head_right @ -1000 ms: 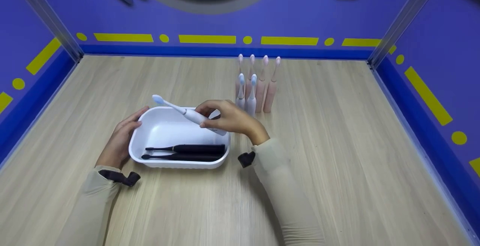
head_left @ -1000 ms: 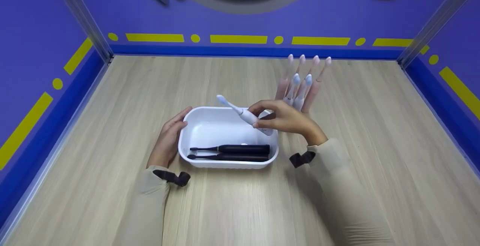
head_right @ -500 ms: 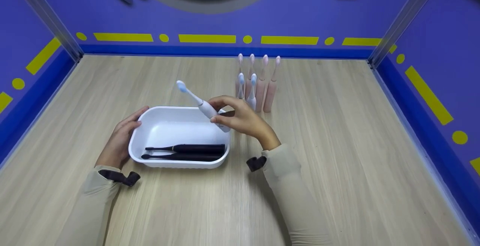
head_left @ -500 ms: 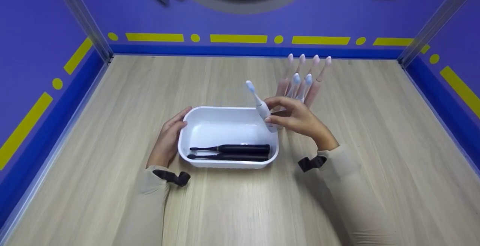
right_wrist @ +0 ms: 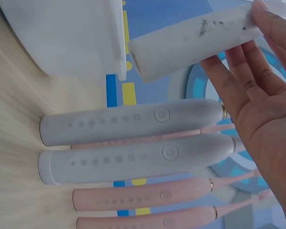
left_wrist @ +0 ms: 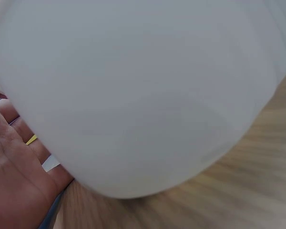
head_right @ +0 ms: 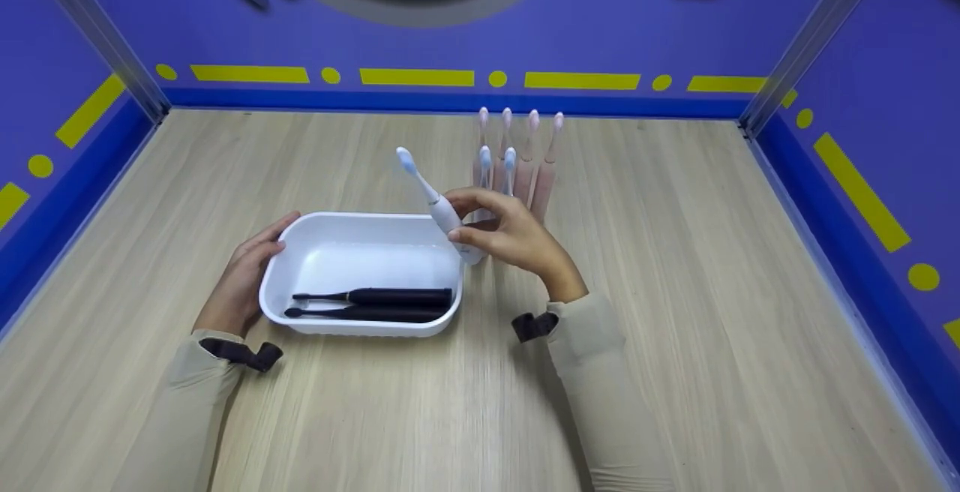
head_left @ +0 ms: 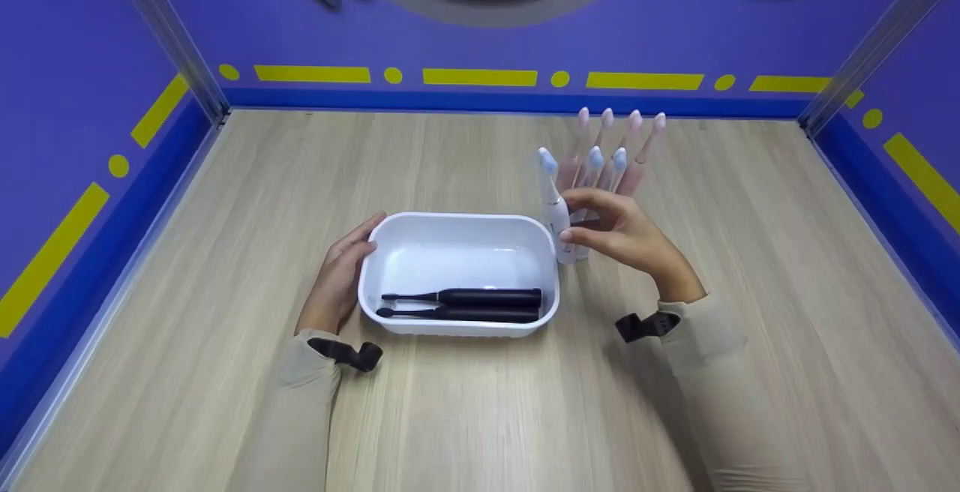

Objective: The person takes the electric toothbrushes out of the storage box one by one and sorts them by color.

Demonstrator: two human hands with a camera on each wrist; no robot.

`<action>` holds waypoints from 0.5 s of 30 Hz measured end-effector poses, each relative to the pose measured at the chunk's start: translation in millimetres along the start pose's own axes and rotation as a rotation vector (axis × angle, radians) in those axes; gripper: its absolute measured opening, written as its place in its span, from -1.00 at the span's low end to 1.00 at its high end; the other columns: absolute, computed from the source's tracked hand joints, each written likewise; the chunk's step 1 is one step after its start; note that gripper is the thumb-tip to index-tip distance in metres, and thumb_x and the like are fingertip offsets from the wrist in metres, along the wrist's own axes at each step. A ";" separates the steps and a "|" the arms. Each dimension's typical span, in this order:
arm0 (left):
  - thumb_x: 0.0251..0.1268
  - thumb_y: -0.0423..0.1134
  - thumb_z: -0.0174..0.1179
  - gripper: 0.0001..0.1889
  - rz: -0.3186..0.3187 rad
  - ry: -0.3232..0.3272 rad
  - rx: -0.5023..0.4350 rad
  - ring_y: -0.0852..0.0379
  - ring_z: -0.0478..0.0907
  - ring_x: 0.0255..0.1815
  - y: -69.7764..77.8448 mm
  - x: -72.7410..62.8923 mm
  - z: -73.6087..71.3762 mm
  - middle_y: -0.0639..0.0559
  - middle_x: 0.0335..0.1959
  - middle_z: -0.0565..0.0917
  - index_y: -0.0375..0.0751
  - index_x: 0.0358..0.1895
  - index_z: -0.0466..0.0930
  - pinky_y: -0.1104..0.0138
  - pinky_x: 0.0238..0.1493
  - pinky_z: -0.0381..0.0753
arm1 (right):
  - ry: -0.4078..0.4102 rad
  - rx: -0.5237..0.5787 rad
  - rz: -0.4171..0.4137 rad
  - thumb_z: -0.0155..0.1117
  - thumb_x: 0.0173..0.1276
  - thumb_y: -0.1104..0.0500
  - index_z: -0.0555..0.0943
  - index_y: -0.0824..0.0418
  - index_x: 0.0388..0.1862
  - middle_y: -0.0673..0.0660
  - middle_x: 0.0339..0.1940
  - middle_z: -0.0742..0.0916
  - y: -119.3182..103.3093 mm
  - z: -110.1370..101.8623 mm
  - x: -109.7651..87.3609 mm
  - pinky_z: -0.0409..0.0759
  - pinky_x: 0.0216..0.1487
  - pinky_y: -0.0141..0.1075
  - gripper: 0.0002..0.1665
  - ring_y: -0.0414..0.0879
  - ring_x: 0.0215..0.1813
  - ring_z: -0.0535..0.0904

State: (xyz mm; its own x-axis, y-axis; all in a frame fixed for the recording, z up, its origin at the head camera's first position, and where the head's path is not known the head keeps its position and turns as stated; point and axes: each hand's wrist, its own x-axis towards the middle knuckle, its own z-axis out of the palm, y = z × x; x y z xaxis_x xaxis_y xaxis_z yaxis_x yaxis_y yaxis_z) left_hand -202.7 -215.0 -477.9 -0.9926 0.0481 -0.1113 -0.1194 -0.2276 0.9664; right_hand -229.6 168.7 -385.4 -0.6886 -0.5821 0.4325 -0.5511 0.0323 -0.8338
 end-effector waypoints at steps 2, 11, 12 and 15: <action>0.37 -0.40 -0.17 -0.45 -0.005 0.007 0.000 0.14 0.05 0.55 -0.3 0.1 -0.2 0.02 0.52 0.18 -0.20 0.45 0.22 0.31 0.54 0.05 | 0.006 0.008 -0.014 0.32 0.13 0.51 0.47 0.60 0.05 -0.14 -0.03 0.68 0.1 -2.1 -1.6 0.65 0.05 -0.38 -0.52 -0.25 -0.02 0.63; 0.36 -0.42 -0.19 -0.44 0.002 0.002 -0.012 0.13 0.04 0.55 -0.9 0.9 0.1 -0.01 0.53 0.17 -0.24 0.45 0.20 0.30 0.55 0.03 | 0.047 -0.038 -0.011 0.32 0.08 0.55 0.49 0.57 0.06 -0.13 0.00 0.67 -0.4 -15.3 -12.4 0.66 0.03 -0.38 -0.50 -0.23 -0.01 0.65; 0.36 -0.42 -0.18 -0.44 0.001 0.007 -0.009 0.13 0.05 0.55 -0.6 0.7 0.2 -0.01 0.52 0.18 -0.23 0.45 0.21 0.31 0.54 0.03 | 0.054 -0.033 -0.005 0.32 0.08 0.56 0.50 0.56 0.06 -0.13 -0.01 0.68 -0.2 -17.0 -13.6 0.66 0.03 -0.38 -0.50 -0.23 -0.02 0.65; 0.36 -0.41 -0.16 -0.44 -0.004 0.011 0.000 0.15 0.04 0.55 -0.1 0.4 0.0 0.01 0.52 0.18 -0.22 0.45 0.21 0.32 0.54 0.03 | 0.073 -0.010 0.002 0.31 0.08 0.57 0.51 0.55 0.05 -0.10 -0.01 0.69 1.0 -21.3 -17.0 0.66 0.02 -0.38 -0.51 -0.22 -0.02 0.65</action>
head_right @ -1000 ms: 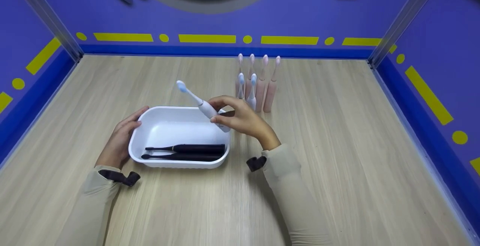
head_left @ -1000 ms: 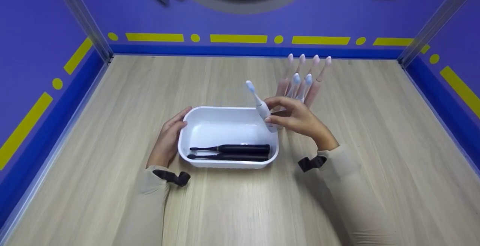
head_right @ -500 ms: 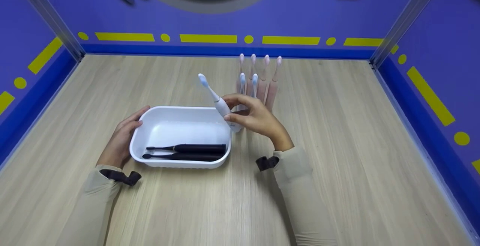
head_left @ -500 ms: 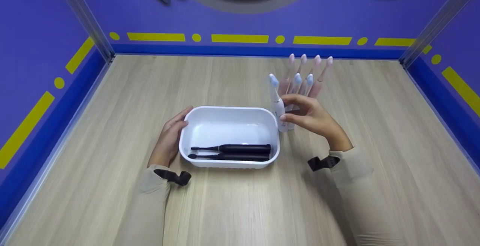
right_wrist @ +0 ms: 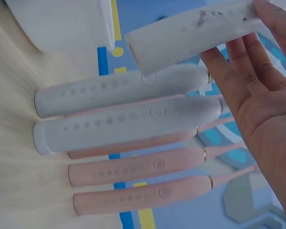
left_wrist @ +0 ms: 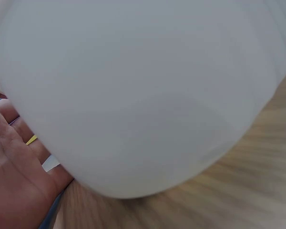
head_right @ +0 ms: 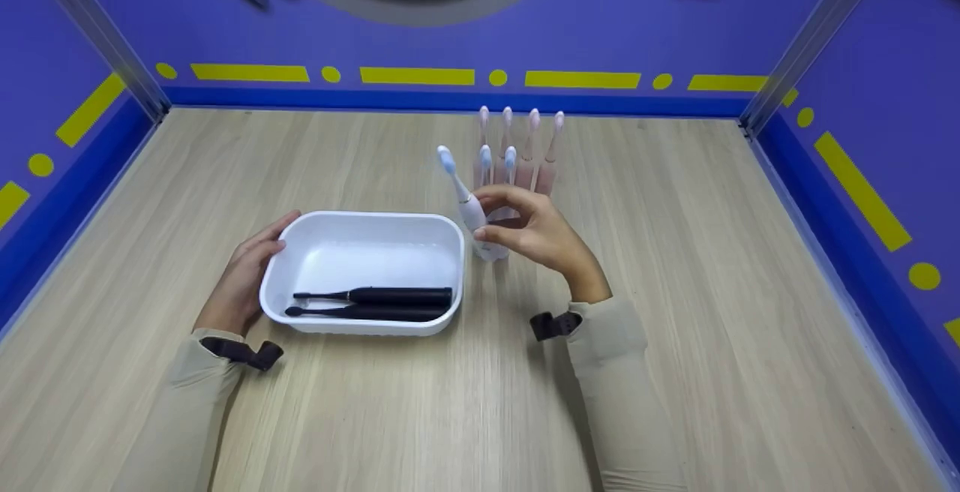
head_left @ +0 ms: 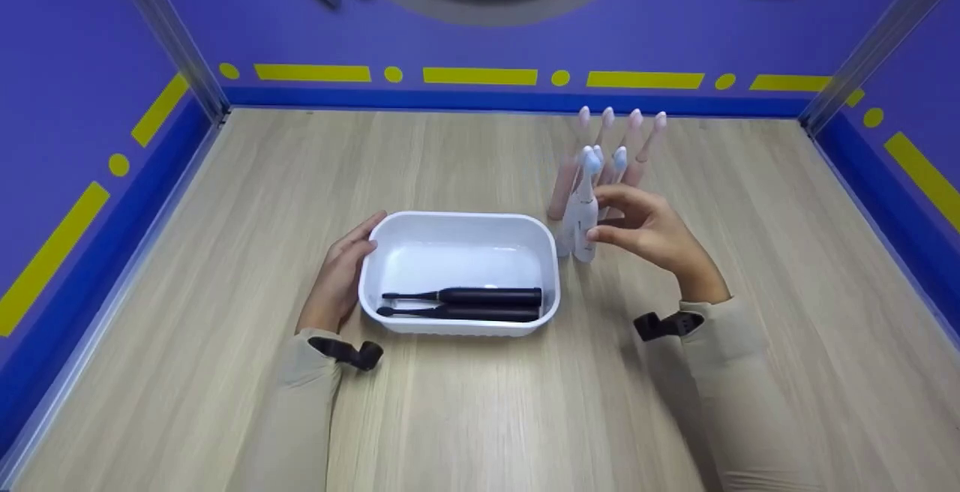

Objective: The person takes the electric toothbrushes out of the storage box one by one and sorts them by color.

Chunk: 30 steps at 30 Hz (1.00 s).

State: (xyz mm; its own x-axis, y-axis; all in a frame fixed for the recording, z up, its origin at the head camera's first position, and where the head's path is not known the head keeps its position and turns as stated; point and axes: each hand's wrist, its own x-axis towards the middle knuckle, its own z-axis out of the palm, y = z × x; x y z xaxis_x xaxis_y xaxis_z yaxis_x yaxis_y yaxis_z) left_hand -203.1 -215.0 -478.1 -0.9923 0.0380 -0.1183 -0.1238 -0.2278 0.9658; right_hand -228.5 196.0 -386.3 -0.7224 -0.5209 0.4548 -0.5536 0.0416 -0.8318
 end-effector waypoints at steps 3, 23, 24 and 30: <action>0.36 -0.40 -0.16 -0.44 -0.009 0.003 0.004 0.17 0.04 0.55 0.5 -0.4 -0.2 0.04 0.52 0.18 -0.19 0.45 0.22 0.34 0.54 0.03 | 0.009 0.051 0.005 0.29 0.08 0.59 0.52 0.51 0.06 -0.06 -0.02 0.69 1.1 -4.4 -2.9 0.67 -0.02 -0.39 -0.51 -0.21 -0.04 0.66; 0.36 -0.44 -0.19 -0.45 0.030 -0.013 -0.023 0.13 0.04 0.55 -0.8 0.1 1.2 -0.03 0.52 0.18 -0.27 0.44 0.20 0.30 0.54 0.04 | 0.155 0.071 0.145 0.28 0.08 0.60 0.51 0.51 0.10 0.02 -0.06 0.71 13.8 -27.5 -22.3 0.67 0.01 -0.36 -0.47 -0.16 0.00 0.65; 0.36 -0.44 -0.19 -0.45 0.030 -0.013 -0.025 0.13 0.05 0.55 -0.8 0.3 1.2 -0.03 0.52 0.18 -0.27 0.44 0.21 0.30 0.54 0.04 | 0.168 0.068 0.159 0.28 0.08 0.60 0.51 0.51 0.10 0.01 -0.05 0.72 14.9 -28.3 -23.3 0.67 0.00 -0.37 -0.47 -0.16 0.00 0.65; 0.36 -0.43 -0.18 -0.45 0.021 -0.008 -0.032 0.13 0.05 0.55 -1.0 0.7 0.4 -0.03 0.52 0.18 -0.27 0.44 0.21 0.31 0.54 0.05 | 0.197 0.031 0.214 0.29 0.13 0.55 0.49 0.48 0.11 -0.01 -0.06 0.73 21.7 -32.8 -27.6 0.68 -0.04 -0.40 -0.49 -0.19 0.01 0.65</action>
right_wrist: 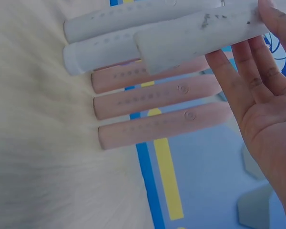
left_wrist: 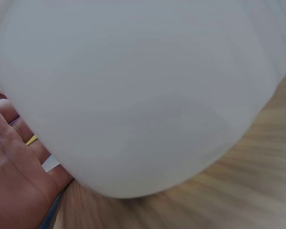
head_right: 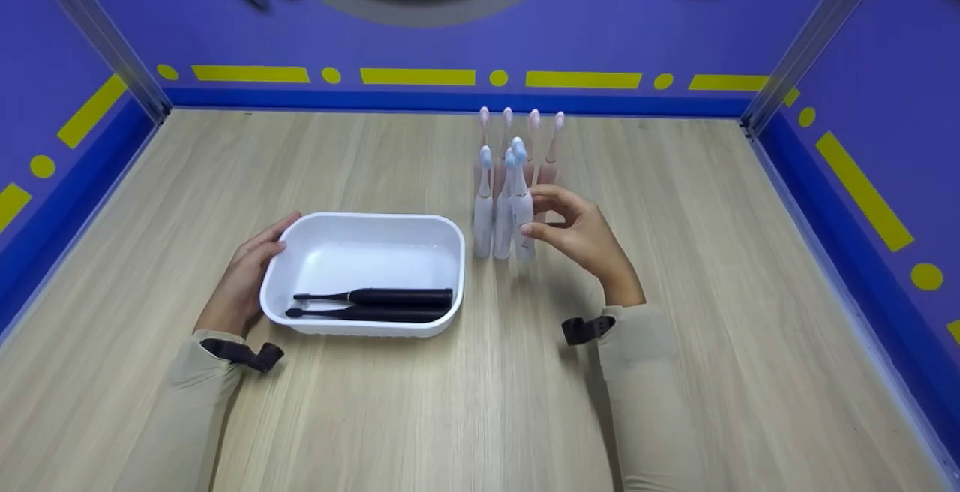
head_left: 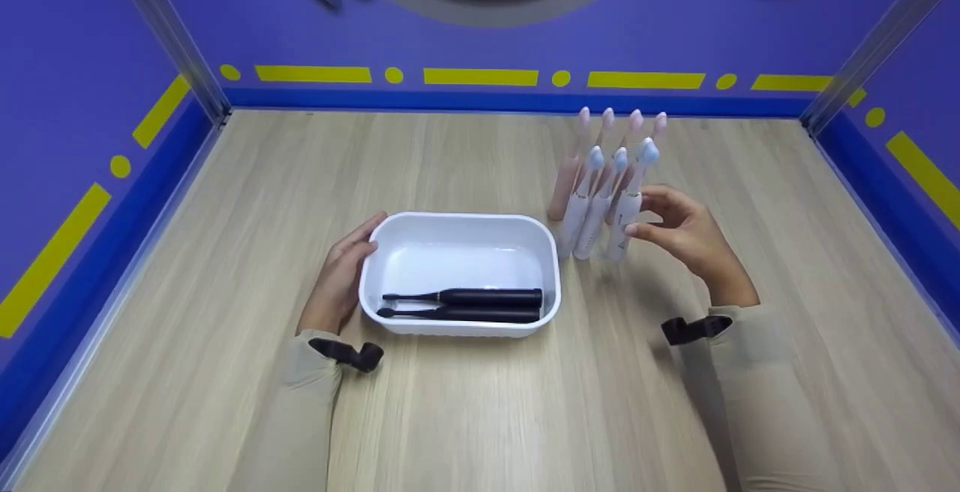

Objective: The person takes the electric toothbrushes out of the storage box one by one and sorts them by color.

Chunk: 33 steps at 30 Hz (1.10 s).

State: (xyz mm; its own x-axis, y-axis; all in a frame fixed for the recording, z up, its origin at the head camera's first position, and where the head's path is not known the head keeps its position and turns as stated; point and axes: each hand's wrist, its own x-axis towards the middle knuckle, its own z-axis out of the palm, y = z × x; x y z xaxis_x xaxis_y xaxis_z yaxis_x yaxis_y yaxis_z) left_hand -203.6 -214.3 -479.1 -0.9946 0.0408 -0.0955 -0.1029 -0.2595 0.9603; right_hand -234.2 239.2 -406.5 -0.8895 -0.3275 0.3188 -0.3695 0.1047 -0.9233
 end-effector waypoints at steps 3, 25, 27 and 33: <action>0.36 -0.43 -0.18 -0.45 -0.006 0.002 0.004 0.12 0.05 0.55 0.2 0.0 -0.1 -0.04 0.52 0.18 -0.27 0.44 0.20 0.31 0.54 0.05 | -0.004 -0.034 0.010 0.30 0.16 0.50 0.48 0.45 0.12 -0.04 -0.06 0.72 4.0 -2.4 -0.4 0.67 -0.06 -0.43 -0.50 -0.21 0.01 0.64; 0.37 -0.43 -0.19 -0.45 -0.017 0.009 0.018 0.14 0.04 0.55 0.7 0.1 0.5 0.00 0.52 0.18 -0.25 0.44 0.21 0.30 0.54 0.04 | -0.009 -0.039 0.018 0.25 0.17 0.53 0.42 0.38 0.07 -0.10 -0.07 0.69 35.9 -1.4 6.8 0.60 0.01 -0.47 -0.53 -0.24 0.06 0.59; 0.37 -0.42 -0.19 -0.45 -0.019 0.013 0.020 0.14 0.05 0.55 0.8 -0.2 0.8 0.00 0.52 0.19 -0.24 0.44 0.22 0.31 0.54 0.05 | -0.012 -0.050 0.023 0.26 0.18 0.52 0.41 0.39 0.08 -0.10 -0.05 0.68 37.3 -0.9 7.6 0.60 0.03 -0.47 -0.52 -0.24 0.08 0.58; 0.37 -0.42 -0.18 -0.45 -0.017 0.013 0.017 0.15 0.05 0.55 1.4 -1.1 0.9 0.01 0.52 0.18 -0.23 0.44 0.23 0.32 0.54 0.05 | -0.023 -0.061 0.029 0.26 0.19 0.51 0.38 0.40 0.11 -0.10 -0.01 0.65 40.5 1.4 9.1 0.54 0.12 -0.50 -0.50 -0.24 0.12 0.56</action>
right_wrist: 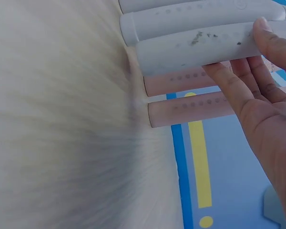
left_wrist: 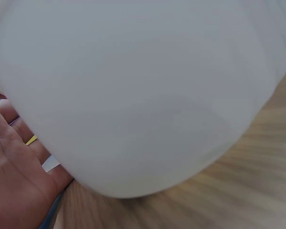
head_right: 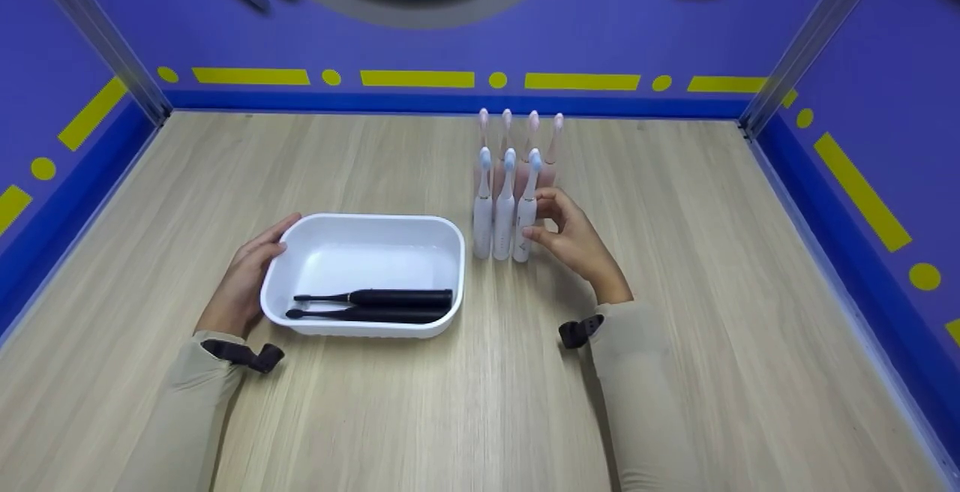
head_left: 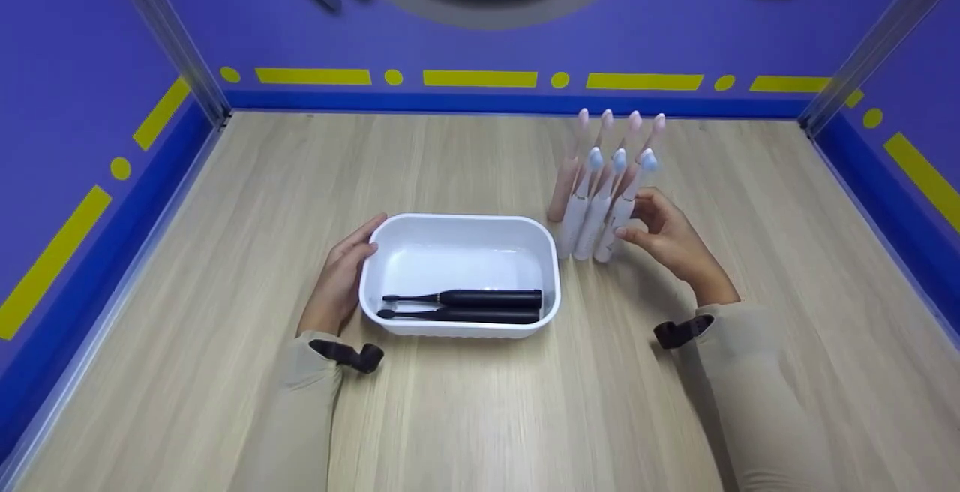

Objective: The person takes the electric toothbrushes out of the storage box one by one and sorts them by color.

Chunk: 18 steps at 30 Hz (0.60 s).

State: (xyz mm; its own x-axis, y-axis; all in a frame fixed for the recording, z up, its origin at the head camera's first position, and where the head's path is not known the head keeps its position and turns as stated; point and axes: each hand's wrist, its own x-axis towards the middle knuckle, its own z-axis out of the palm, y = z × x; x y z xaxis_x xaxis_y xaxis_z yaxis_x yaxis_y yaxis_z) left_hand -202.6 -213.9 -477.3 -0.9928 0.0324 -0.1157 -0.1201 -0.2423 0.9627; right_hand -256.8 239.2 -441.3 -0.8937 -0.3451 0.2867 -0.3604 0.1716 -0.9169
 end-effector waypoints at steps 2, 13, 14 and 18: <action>0.37 -0.42 -0.18 -0.45 0.002 -0.002 0.000 0.16 0.05 0.55 0.2 -0.2 0.0 0.01 0.52 0.18 -0.23 0.44 0.22 0.33 0.54 0.05 | 0.000 0.012 -0.004 0.25 0.19 0.52 0.38 0.40 0.10 -0.10 -0.01 0.65 1.1 1.0 0.5 0.52 0.13 -0.50 -0.51 -0.24 0.12 0.55; 0.37 -0.43 -0.19 -0.45 0.013 -0.022 -0.013 0.13 0.01 0.56 -2.0 0.1 -2.3 -0.01 0.53 0.17 -0.25 0.44 0.21 0.31 0.55 0.00 | -0.019 0.007 -0.012 0.26 0.22 0.47 0.33 0.50 0.16 -0.09 0.04 0.63 6.2 2.0 -1.0 0.48 0.21 -0.45 -0.46 -0.23 0.16 0.53; 0.36 -0.43 -0.19 -0.45 0.014 -0.024 -0.008 0.13 0.01 0.56 -1.9 0.3 -2.3 -0.02 0.53 0.16 -0.25 0.45 0.20 0.31 0.55 0.00 | -0.018 0.001 -0.007 0.26 0.22 0.46 0.32 0.49 0.17 -0.10 0.04 0.63 6.2 1.8 -1.1 0.47 0.21 -0.46 -0.46 -0.23 0.16 0.53; 0.35 -0.42 -0.18 -0.44 0.014 -0.018 -0.009 0.13 0.03 0.55 -1.8 1.1 -2.0 -0.03 0.53 0.17 -0.26 0.44 0.20 0.30 0.55 0.01 | -0.017 -0.005 0.010 0.26 0.24 0.44 0.33 0.43 0.17 -0.11 0.04 0.63 5.2 2.2 -1.3 0.47 0.18 -0.52 -0.47 -0.24 0.16 0.52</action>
State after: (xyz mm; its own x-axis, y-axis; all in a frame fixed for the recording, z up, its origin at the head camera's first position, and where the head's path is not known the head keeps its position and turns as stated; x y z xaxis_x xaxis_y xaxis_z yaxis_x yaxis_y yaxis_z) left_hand -203.6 -215.4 -479.7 -0.9941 0.0464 -0.0978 -0.1064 -0.2517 0.9619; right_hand -257.0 238.5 -447.0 -0.8925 -0.3593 0.2727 -0.3528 0.1795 -0.9183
